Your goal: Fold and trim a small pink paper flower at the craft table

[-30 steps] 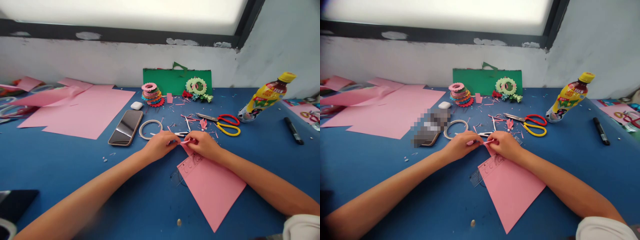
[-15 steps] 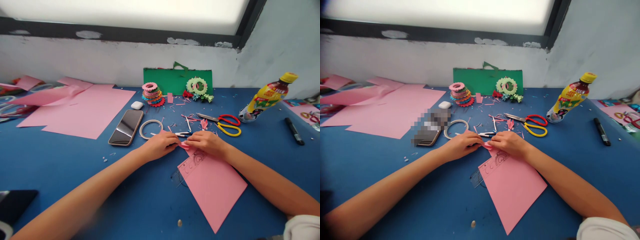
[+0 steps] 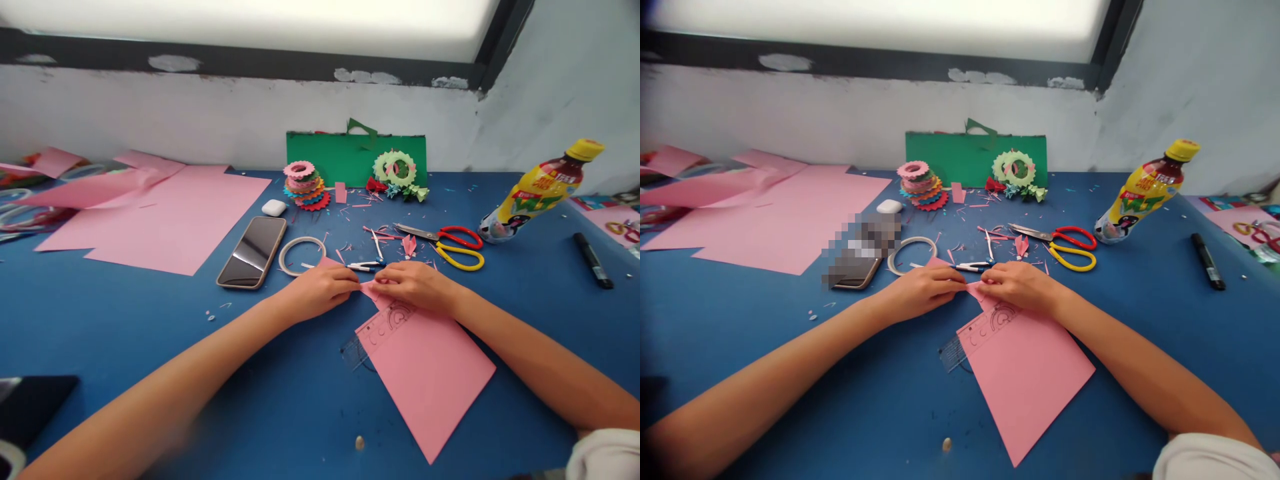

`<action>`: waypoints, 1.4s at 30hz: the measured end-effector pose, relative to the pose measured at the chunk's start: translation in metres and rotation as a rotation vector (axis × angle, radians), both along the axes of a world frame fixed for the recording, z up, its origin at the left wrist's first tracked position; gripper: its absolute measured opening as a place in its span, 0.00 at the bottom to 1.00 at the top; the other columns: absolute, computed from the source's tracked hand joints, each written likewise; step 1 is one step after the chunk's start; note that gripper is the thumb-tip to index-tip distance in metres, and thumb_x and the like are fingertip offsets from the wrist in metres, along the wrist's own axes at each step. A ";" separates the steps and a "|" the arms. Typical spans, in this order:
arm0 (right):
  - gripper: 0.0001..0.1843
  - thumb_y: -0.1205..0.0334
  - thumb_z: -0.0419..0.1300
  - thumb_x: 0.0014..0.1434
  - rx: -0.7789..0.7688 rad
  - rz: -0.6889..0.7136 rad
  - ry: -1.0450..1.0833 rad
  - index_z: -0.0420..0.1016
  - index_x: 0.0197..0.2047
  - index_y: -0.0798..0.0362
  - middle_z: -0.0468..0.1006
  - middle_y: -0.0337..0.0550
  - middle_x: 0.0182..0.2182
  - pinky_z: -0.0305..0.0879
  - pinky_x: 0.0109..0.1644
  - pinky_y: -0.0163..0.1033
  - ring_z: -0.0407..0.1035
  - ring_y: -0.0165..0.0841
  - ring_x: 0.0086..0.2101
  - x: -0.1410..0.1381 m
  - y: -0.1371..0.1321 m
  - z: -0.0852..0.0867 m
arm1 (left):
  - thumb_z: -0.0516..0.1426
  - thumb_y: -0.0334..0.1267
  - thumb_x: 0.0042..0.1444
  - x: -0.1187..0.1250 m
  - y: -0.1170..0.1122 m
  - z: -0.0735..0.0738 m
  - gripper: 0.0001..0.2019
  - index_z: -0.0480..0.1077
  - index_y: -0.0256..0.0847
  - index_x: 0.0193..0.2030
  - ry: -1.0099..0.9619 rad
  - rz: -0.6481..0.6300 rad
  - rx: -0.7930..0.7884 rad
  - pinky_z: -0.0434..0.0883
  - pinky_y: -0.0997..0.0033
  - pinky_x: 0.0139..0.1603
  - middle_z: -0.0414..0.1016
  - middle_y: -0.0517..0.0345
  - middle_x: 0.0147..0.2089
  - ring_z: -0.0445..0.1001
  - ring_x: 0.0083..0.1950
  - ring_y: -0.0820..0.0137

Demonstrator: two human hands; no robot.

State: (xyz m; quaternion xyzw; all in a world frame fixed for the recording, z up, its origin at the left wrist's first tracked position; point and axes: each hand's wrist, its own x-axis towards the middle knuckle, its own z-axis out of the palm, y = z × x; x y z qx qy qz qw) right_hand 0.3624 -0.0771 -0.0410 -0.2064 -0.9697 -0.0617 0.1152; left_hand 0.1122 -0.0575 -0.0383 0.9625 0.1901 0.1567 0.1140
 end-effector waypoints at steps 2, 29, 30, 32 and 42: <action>0.16 0.68 0.47 0.65 -0.006 -0.001 0.007 0.67 0.53 0.53 0.74 0.45 0.42 0.66 0.42 0.38 0.67 0.31 0.40 0.000 0.000 -0.002 | 0.51 0.28 0.59 -0.001 0.001 -0.001 0.12 0.73 0.36 0.45 0.006 -0.014 0.005 0.72 0.67 0.47 0.76 0.50 0.44 0.74 0.44 0.67; 0.16 0.66 0.50 0.64 0.024 0.031 0.044 0.67 0.54 0.47 0.74 0.43 0.41 0.64 0.40 0.38 0.67 0.29 0.37 0.001 0.001 -0.008 | 0.48 0.29 0.62 -0.001 0.000 0.000 0.13 0.73 0.37 0.43 0.062 -0.064 0.178 0.73 0.67 0.44 0.76 0.49 0.44 0.74 0.43 0.67; 0.16 0.66 0.50 0.64 0.025 0.028 0.042 0.67 0.54 0.47 0.74 0.43 0.41 0.64 0.40 0.38 0.67 0.29 0.38 0.001 0.001 -0.008 | 0.48 0.29 0.62 -0.001 0.000 0.000 0.13 0.73 0.37 0.43 0.061 -0.064 0.177 0.73 0.67 0.44 0.76 0.49 0.44 0.75 0.42 0.67; 0.16 0.66 0.50 0.64 0.026 0.026 0.038 0.67 0.54 0.47 0.74 0.43 0.41 0.64 0.40 0.38 0.67 0.30 0.38 0.001 0.001 -0.008 | 0.48 0.29 0.62 -0.001 0.000 0.000 0.12 0.73 0.37 0.43 0.061 -0.062 0.172 0.73 0.67 0.44 0.76 0.49 0.44 0.75 0.42 0.67; 0.16 0.66 0.49 0.65 0.019 0.034 0.058 0.68 0.54 0.48 0.75 0.44 0.43 0.66 0.41 0.39 0.68 0.30 0.38 0.001 0.002 -0.009 | 0.45 0.29 0.63 0.003 -0.008 -0.001 0.14 0.72 0.34 0.45 0.138 -0.088 0.283 0.71 0.64 0.47 0.75 0.47 0.48 0.73 0.48 0.64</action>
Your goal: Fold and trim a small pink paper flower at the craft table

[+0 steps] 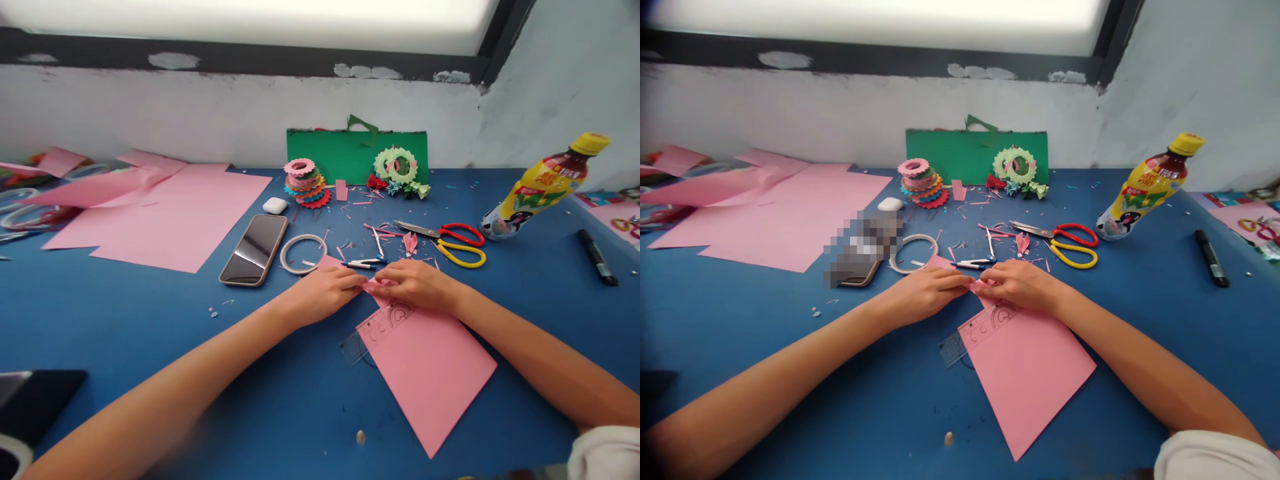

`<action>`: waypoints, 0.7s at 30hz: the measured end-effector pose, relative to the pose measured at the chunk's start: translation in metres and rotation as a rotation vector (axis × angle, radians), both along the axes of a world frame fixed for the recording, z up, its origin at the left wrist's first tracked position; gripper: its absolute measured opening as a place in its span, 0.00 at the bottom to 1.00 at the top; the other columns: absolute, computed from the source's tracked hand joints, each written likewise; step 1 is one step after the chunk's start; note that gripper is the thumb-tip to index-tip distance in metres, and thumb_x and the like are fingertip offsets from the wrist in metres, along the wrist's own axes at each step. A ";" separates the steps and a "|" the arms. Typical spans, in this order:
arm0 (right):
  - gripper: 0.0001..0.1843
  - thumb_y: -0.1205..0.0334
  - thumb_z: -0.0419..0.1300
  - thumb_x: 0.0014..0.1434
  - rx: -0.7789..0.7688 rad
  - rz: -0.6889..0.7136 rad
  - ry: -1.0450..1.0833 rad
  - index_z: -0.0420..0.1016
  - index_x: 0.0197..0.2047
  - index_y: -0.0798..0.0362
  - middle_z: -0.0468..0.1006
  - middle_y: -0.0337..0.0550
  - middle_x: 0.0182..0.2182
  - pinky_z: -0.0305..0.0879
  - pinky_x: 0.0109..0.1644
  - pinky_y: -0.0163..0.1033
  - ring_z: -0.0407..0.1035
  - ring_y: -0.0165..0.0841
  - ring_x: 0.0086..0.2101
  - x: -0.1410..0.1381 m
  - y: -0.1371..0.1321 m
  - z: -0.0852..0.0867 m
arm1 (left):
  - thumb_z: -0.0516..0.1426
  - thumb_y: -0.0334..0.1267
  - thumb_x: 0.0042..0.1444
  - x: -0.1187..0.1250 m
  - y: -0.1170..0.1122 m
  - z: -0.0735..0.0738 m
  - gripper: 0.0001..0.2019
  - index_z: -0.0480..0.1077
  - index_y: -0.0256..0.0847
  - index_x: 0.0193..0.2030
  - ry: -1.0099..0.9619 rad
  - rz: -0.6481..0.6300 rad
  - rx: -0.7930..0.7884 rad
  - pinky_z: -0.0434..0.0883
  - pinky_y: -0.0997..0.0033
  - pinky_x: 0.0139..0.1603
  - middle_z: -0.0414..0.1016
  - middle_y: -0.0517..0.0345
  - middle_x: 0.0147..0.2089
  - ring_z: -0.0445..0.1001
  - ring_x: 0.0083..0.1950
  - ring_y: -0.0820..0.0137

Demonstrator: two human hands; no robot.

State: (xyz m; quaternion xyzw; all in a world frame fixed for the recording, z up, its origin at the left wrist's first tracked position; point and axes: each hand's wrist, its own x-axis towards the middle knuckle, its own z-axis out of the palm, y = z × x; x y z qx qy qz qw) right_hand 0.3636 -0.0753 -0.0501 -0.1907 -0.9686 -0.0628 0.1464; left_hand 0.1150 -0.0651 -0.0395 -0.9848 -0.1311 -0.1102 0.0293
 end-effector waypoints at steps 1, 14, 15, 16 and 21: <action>0.16 0.66 0.49 0.65 -0.010 0.003 0.006 0.68 0.53 0.48 0.75 0.44 0.43 0.66 0.41 0.39 0.68 0.30 0.39 -0.001 -0.001 0.001 | 0.45 0.29 0.63 0.001 -0.002 -0.001 0.14 0.72 0.34 0.46 0.017 0.001 0.013 0.71 0.64 0.48 0.75 0.47 0.49 0.73 0.49 0.63; 0.14 0.62 0.53 0.61 -0.153 -0.063 0.115 0.72 0.49 0.55 0.77 0.44 0.46 0.60 0.50 0.43 0.67 0.34 0.47 -0.010 -0.016 0.005 | 0.49 0.26 0.50 0.007 -0.012 0.005 0.17 0.70 0.32 0.47 0.026 0.178 -0.082 0.70 0.62 0.44 0.77 0.45 0.40 0.74 0.43 0.60; 0.13 0.61 0.53 0.61 -0.161 -0.082 0.128 0.74 0.46 0.54 0.78 0.42 0.45 0.59 0.50 0.44 0.67 0.35 0.45 -0.008 -0.014 0.004 | 0.49 0.25 0.49 0.006 -0.011 0.007 0.18 0.69 0.33 0.47 0.022 0.220 -0.121 0.70 0.62 0.43 0.77 0.47 0.38 0.75 0.41 0.61; 0.12 0.60 0.53 0.61 -0.166 -0.104 0.141 0.75 0.44 0.53 0.79 0.41 0.44 0.58 0.49 0.44 0.67 0.35 0.44 -0.006 -0.013 0.003 | 0.49 0.25 0.48 0.004 -0.010 0.009 0.19 0.69 0.35 0.48 0.015 0.253 -0.151 0.70 0.62 0.43 0.77 0.48 0.38 0.75 0.40 0.62; 0.11 0.59 0.54 0.60 -0.117 -0.199 0.210 0.78 0.35 0.51 0.81 0.39 0.36 0.55 0.48 0.45 0.68 0.35 0.39 0.012 -0.008 0.001 | 0.49 0.24 0.47 -0.002 -0.004 0.015 0.18 0.70 0.39 0.44 -0.014 0.256 -0.199 0.67 0.60 0.48 0.78 0.54 0.37 0.75 0.39 0.64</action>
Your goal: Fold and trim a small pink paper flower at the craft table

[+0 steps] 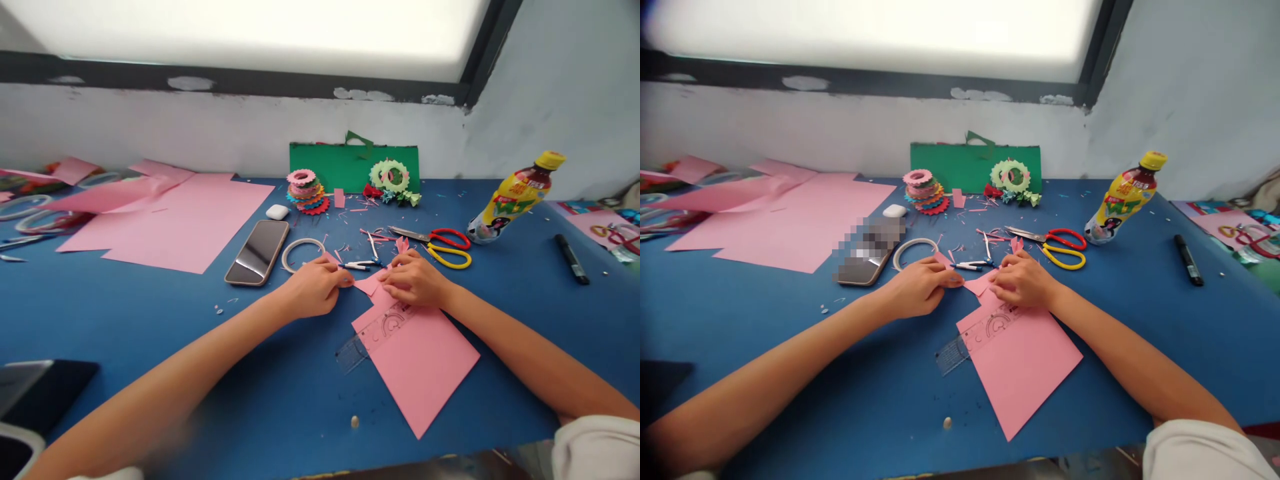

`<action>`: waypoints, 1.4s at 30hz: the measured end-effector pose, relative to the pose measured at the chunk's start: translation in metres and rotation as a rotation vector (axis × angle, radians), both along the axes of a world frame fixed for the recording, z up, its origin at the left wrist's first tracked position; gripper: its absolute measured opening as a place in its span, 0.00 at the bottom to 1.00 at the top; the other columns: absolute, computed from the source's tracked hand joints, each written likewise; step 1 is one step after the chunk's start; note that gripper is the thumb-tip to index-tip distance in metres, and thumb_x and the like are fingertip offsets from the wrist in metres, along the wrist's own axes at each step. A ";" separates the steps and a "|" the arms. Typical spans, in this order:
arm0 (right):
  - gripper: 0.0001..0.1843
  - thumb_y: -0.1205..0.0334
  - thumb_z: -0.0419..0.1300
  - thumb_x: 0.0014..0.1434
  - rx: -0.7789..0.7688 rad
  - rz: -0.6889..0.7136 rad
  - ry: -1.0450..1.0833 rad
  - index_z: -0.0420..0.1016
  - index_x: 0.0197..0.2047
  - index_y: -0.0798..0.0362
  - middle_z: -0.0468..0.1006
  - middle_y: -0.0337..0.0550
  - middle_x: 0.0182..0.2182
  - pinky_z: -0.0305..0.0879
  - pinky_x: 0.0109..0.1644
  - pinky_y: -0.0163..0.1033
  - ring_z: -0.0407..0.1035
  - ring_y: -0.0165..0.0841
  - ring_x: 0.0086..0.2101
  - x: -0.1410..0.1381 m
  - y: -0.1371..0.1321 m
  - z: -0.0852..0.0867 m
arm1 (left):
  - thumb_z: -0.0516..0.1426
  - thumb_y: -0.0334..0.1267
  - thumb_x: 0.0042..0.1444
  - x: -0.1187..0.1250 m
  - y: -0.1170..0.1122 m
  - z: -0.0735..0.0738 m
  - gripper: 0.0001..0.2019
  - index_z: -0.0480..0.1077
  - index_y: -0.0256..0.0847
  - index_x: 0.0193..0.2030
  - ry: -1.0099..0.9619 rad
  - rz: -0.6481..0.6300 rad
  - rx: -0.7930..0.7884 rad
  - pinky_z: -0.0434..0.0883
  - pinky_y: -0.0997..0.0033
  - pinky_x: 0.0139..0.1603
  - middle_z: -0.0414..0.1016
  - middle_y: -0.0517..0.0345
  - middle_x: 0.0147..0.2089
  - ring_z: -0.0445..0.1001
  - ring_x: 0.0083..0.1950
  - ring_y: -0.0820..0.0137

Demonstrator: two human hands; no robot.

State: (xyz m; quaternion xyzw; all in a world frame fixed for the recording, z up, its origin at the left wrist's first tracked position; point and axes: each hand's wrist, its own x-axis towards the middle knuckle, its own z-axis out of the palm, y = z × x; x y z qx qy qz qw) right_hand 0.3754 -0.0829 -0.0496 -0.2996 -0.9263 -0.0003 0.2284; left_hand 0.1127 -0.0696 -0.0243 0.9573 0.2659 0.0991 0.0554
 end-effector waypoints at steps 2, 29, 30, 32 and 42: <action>0.11 0.59 0.55 0.60 0.015 -0.011 0.022 0.78 0.34 0.51 0.81 0.39 0.33 0.55 0.48 0.44 0.68 0.34 0.38 0.005 0.000 0.000 | 0.49 0.24 0.46 0.000 0.000 0.002 0.17 0.71 0.39 0.41 0.006 -0.008 0.005 0.66 0.60 0.48 0.78 0.55 0.33 0.75 0.35 0.65; 0.09 0.57 0.52 0.63 -0.319 -0.187 0.192 0.71 0.36 0.50 0.73 0.42 0.37 0.63 0.44 0.39 0.68 0.34 0.38 -0.026 -0.004 -0.011 | 0.56 0.41 0.56 0.032 -0.003 -0.031 0.08 0.72 0.39 0.38 -0.387 0.287 -0.273 0.63 0.78 0.31 0.75 0.60 0.34 0.71 0.34 0.73; 0.09 0.57 0.52 0.63 -0.311 -0.181 0.200 0.70 0.36 0.50 0.73 0.42 0.37 0.63 0.43 0.39 0.68 0.34 0.39 -0.026 -0.005 -0.011 | 0.56 0.41 0.56 0.031 -0.004 -0.030 0.09 0.72 0.39 0.38 -0.400 0.277 -0.269 0.63 0.78 0.31 0.75 0.60 0.34 0.71 0.34 0.73; 0.09 0.56 0.52 0.63 -0.289 -0.167 0.210 0.70 0.36 0.50 0.73 0.42 0.36 0.62 0.43 0.39 0.68 0.34 0.38 -0.027 -0.007 -0.011 | 0.56 0.41 0.55 0.031 -0.007 -0.029 0.09 0.73 0.40 0.39 -0.424 0.252 -0.257 0.64 0.78 0.33 0.75 0.59 0.35 0.71 0.34 0.73; 0.09 0.55 0.55 0.60 -0.155 -0.204 0.225 0.70 0.33 0.50 0.74 0.40 0.33 0.62 0.40 0.38 0.69 0.33 0.35 -0.026 -0.012 -0.018 | 0.61 0.42 0.50 0.037 -0.010 -0.036 0.09 0.75 0.38 0.31 -0.550 0.274 -0.199 0.66 0.78 0.35 0.77 0.59 0.31 0.73 0.34 0.73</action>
